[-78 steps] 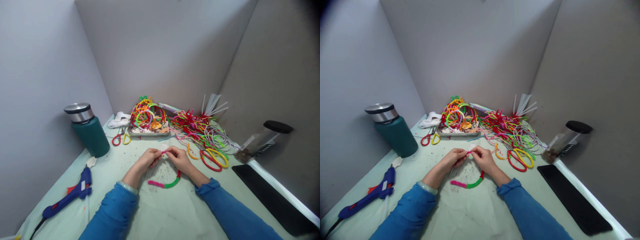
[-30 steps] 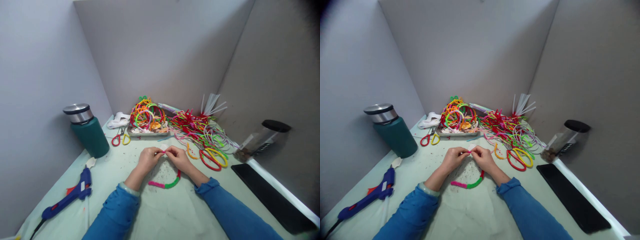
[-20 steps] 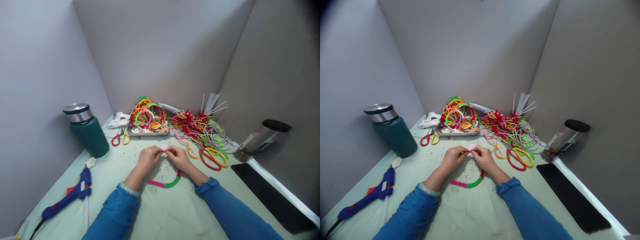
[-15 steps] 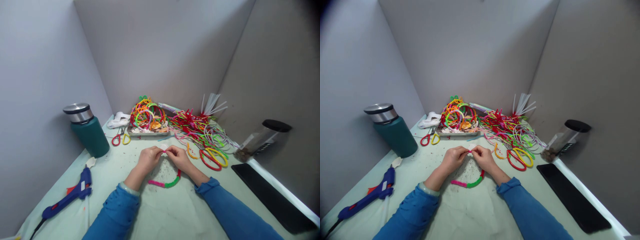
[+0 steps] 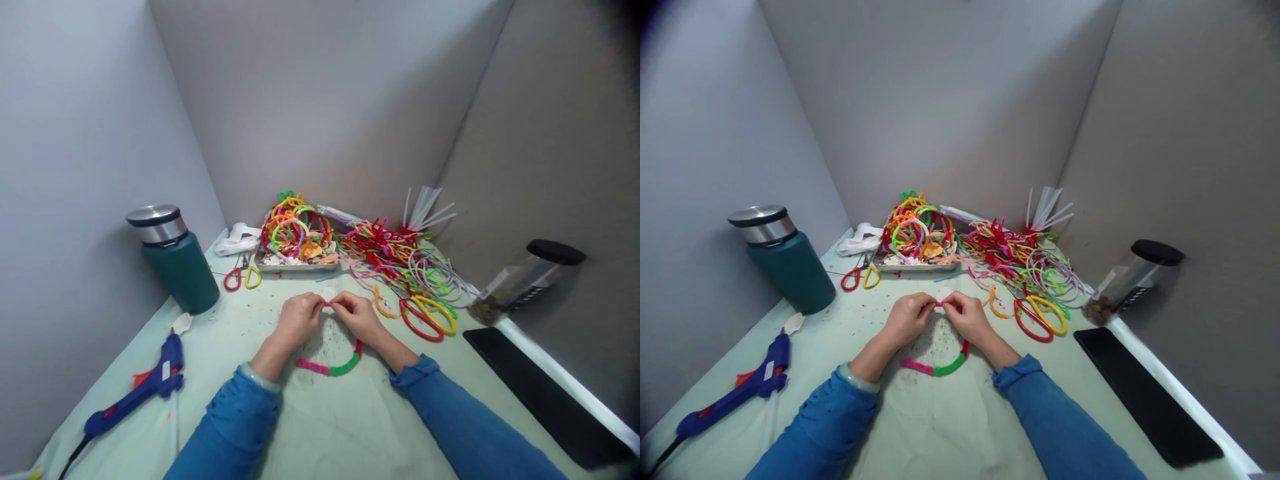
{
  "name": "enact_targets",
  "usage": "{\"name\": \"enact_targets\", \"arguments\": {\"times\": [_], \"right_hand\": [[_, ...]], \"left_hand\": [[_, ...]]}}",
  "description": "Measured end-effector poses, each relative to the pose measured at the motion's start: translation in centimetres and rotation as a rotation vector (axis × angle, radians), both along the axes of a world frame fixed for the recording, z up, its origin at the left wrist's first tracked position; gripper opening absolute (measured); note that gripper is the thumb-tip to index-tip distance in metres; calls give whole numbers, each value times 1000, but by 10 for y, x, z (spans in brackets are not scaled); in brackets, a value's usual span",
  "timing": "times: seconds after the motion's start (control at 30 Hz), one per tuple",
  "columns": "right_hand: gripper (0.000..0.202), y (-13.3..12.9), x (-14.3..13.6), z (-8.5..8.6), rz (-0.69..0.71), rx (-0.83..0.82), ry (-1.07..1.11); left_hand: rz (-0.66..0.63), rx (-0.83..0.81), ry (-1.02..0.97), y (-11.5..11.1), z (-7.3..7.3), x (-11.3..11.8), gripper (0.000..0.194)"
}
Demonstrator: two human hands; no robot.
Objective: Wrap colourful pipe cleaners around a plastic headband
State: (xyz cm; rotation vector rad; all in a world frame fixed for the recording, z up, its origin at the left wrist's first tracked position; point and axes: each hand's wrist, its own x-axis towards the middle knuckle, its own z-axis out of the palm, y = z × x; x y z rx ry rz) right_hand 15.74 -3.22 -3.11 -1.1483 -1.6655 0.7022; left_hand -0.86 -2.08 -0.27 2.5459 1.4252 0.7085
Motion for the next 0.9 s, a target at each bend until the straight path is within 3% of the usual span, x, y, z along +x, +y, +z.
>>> {"name": "enact_targets", "arguments": {"times": [0.17, 0.53, 0.73, 0.9], "right_hand": [[16, 0, 0, -1, 8, 2, 0], [18, 1, -1, 0, 35, -21, 29], [31, 1, 2, 4, 45, -158, 189], [30, 3, 4, 3, 44, -192, 235]], "left_hand": [[4, -114, -119, 3, -2, 1, 22], [1, -174, -331, 5, -3, 2, 20], [169, -208, -452, 15, -7, -4, 23], [274, -240, -503, 24, -11, -11, 26]]}}
